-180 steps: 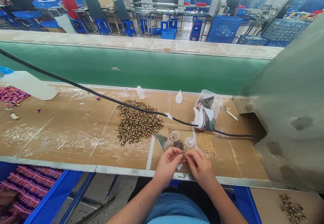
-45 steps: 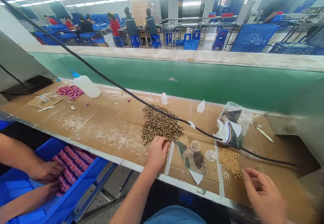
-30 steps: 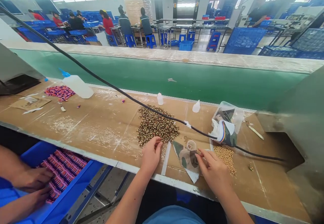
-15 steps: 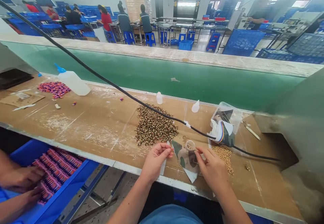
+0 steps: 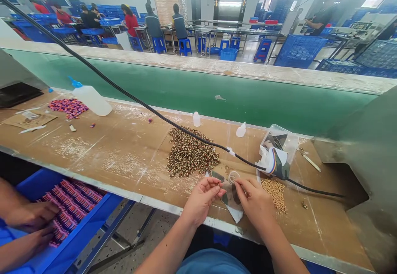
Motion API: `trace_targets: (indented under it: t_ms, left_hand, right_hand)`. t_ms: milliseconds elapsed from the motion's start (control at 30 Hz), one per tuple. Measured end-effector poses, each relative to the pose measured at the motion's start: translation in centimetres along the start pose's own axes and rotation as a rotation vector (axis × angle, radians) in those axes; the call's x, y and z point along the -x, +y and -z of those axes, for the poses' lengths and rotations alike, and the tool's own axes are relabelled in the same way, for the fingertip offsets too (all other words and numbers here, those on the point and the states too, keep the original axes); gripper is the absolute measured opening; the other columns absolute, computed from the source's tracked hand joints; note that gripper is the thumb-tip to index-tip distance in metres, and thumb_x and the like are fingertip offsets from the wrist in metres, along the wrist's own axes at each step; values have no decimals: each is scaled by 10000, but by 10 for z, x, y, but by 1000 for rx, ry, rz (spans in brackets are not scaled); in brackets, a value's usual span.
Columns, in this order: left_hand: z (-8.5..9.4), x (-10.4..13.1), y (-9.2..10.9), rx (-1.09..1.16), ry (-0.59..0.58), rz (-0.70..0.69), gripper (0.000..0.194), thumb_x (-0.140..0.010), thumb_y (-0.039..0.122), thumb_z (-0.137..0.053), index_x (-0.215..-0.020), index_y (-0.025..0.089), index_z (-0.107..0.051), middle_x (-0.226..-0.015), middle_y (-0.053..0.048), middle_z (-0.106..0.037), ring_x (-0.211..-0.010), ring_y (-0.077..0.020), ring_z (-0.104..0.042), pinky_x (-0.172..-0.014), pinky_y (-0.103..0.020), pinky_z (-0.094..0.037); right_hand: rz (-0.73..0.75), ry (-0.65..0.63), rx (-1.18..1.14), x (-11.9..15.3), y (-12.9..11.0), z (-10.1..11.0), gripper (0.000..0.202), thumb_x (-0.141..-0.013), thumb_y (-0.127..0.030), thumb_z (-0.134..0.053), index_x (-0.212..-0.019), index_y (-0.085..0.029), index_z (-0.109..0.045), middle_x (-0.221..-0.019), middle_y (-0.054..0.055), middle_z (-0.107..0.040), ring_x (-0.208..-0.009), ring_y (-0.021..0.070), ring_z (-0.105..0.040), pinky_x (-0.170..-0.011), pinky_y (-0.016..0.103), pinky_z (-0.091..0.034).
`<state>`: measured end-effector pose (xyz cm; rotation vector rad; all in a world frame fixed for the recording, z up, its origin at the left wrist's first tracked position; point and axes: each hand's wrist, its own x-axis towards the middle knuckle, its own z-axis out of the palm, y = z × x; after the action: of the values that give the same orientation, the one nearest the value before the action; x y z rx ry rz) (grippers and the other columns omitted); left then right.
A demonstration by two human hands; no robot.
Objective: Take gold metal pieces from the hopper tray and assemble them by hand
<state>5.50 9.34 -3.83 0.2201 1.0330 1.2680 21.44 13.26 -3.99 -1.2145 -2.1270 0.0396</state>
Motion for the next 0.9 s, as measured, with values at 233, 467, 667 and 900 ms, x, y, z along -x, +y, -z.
trace_targets:
  t_ms: [233, 467, 667, 900]
  left_hand:
    - [-3, -1, -1, 41, -54, 40, 443, -483, 255, -863, -784, 114, -570, -746, 1, -588, -749, -138, -646, -705, -198, -473]
    - [-5, -3, -12, 45, -102, 16, 402, -513, 263, -851, -762, 113, -573, -724, 5, -574, -651, -94, -603, -637, -196, -463]
    - [-3, -5, -17, -15, -124, -24, 392, -547, 312, -833, -761, 117, -570, -684, 3, -586, -630, -103, -604, -647, -214, -458]
    - [-3, -5, -18, -23, -120, -23, 380, -564, 292, -826, -778, 115, -568, -696, -9, -604, -640, -109, -608, -663, -228, -461]
  right_hand:
    - [-14, -15, 54, 0, -2, 7, 402, -991, -369, -318, -820, -184, -631, -755, -2, -604, -535, 93, -558, -477, 217, -375]
    - [-50, -16, -16, 0, -1, 5, 341, -985, -346, -336, -823, -181, -586, -763, -2, -587, -574, 99, -561, -494, 209, -385]
    - [-180, 96, -195, 4, -3, 11, 242, -965, -313, -385, -855, -157, -534, -718, 3, -561, -532, 90, -515, -507, 199, -402]
    - [-197, 27, -329, 10, -17, 14, 219, -959, -294, -394, -864, -166, -545, -726, 17, -570, -587, 107, -538, -526, 208, -418]
